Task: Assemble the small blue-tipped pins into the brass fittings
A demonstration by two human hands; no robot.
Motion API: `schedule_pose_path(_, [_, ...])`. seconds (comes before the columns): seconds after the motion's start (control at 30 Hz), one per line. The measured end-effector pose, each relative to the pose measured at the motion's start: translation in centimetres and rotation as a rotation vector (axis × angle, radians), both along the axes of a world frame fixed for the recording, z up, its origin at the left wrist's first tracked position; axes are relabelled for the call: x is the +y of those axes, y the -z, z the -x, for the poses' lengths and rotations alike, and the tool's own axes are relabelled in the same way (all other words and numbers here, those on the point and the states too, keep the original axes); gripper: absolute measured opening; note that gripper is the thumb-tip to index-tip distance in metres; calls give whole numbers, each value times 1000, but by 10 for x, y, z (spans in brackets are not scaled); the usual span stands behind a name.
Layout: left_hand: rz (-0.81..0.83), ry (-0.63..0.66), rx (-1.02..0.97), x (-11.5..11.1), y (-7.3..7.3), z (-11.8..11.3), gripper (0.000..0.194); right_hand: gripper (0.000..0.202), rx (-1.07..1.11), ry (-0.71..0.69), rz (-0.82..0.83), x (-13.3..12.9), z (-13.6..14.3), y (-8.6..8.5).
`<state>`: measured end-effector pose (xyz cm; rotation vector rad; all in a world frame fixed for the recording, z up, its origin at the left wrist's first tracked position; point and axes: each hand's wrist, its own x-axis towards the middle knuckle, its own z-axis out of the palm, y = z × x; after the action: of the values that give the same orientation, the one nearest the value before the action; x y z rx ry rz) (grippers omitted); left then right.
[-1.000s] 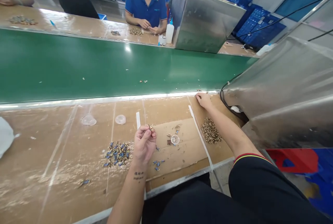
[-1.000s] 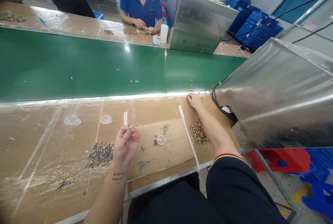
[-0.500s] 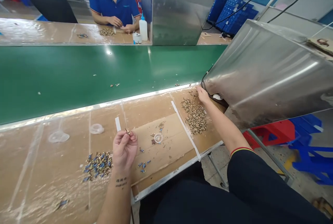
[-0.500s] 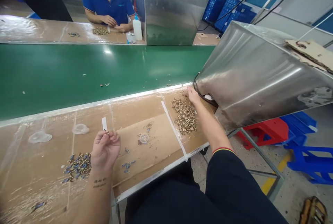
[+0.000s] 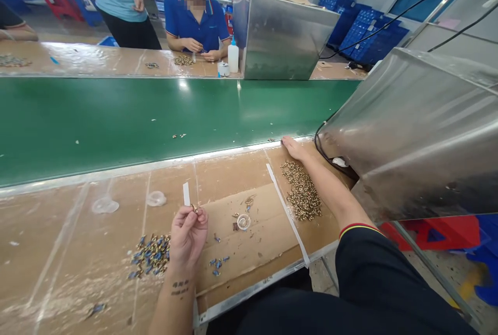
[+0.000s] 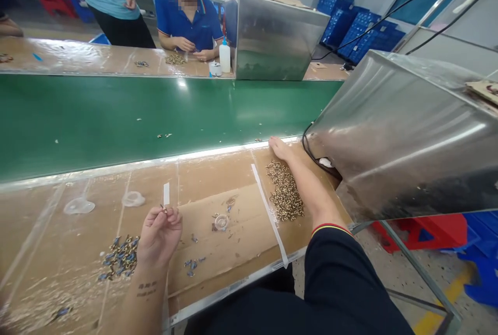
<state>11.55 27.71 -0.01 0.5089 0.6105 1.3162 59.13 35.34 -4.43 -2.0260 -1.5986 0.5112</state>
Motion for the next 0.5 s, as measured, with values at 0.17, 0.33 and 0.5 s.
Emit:
schedule_pose_path(0.17, [0,5,-1,-1,0,3,30,76,-70,-148,45,-68,13,-3])
schedule_pose_path(0.33, [-15,14,-5,-3,-3,6,28,73,-173,-250,70,-109,12,-23])
schedule_pose_path(0.5, [-47,34,9,-5,-6,5,26,67,-316,-306,54,-31,39,-26])
